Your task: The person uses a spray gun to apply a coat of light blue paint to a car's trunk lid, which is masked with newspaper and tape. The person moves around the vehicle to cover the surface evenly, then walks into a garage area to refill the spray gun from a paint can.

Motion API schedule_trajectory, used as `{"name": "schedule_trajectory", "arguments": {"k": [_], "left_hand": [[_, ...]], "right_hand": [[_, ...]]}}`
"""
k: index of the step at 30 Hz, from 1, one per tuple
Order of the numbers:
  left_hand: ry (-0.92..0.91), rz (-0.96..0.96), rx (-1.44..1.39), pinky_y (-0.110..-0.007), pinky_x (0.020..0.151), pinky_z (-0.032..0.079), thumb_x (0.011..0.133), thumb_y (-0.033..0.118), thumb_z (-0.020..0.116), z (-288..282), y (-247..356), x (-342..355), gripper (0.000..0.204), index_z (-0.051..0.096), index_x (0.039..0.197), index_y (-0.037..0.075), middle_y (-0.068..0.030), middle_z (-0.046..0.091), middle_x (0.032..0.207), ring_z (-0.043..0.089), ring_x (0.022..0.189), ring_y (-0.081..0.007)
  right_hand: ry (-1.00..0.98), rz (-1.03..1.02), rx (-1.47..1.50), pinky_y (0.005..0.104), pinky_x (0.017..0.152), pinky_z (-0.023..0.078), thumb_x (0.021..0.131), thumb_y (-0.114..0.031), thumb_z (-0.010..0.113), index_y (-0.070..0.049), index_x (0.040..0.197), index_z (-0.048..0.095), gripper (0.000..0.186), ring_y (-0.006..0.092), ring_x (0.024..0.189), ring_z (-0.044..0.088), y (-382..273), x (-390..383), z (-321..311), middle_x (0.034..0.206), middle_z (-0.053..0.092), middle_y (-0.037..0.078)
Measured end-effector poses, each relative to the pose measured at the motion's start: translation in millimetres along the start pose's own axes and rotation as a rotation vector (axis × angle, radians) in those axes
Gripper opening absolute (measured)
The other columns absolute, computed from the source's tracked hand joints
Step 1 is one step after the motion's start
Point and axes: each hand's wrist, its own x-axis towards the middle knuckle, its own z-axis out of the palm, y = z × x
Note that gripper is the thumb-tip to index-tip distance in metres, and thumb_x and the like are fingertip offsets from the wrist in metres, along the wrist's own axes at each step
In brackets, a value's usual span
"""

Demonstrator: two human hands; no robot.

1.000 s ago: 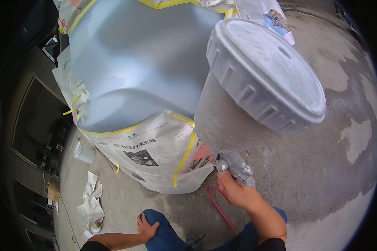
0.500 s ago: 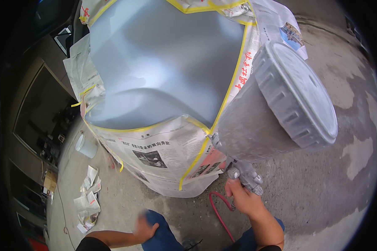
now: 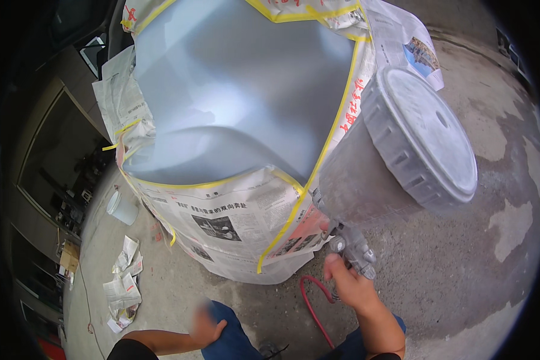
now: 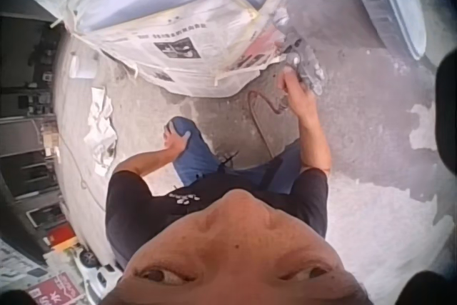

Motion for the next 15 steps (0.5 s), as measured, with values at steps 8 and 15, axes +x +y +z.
{"name": "schedule_trajectory", "arguments": {"k": [8, 15], "left_hand": [[-0.031, -0.087, -0.015, -0.056, 0.110, 0.029, 0.069, 0.062, 0.070, 12.4, -8.2, 3.9, 0.112, 0.018, 0.155, 0.014, -0.0208, 0.011, 0.160, 0.018, 0.144, -0.0432], [-0.030, -0.109, 0.035, -0.057, 0.111, 0.028, 0.070, 0.057, 0.072, 21.8, -7.9, 14.3, 0.111, 0.016, 0.156, 0.014, -0.0206, 0.010, 0.160, 0.018, 0.144, -0.0434]], "right_hand": [[0.135, -0.068, -0.128, 0.0246, 0.060, 0.045, 0.098, -0.010, 0.050, 0.002, 0.139, 0.047, 0.043, 0.0076, 0.066, 0.052, 2.7, 4.8, -7.8, 0.093, 0.060, 0.004], [0.305, -0.080, -0.297, 0.0232, 0.053, 0.035, 0.102, -0.022, 0.051, 0.000, 0.124, 0.059, 0.032, 0.0054, 0.058, 0.045, -3.0, 11.2, -30.4, 0.069, 0.051, -0.003]]}}
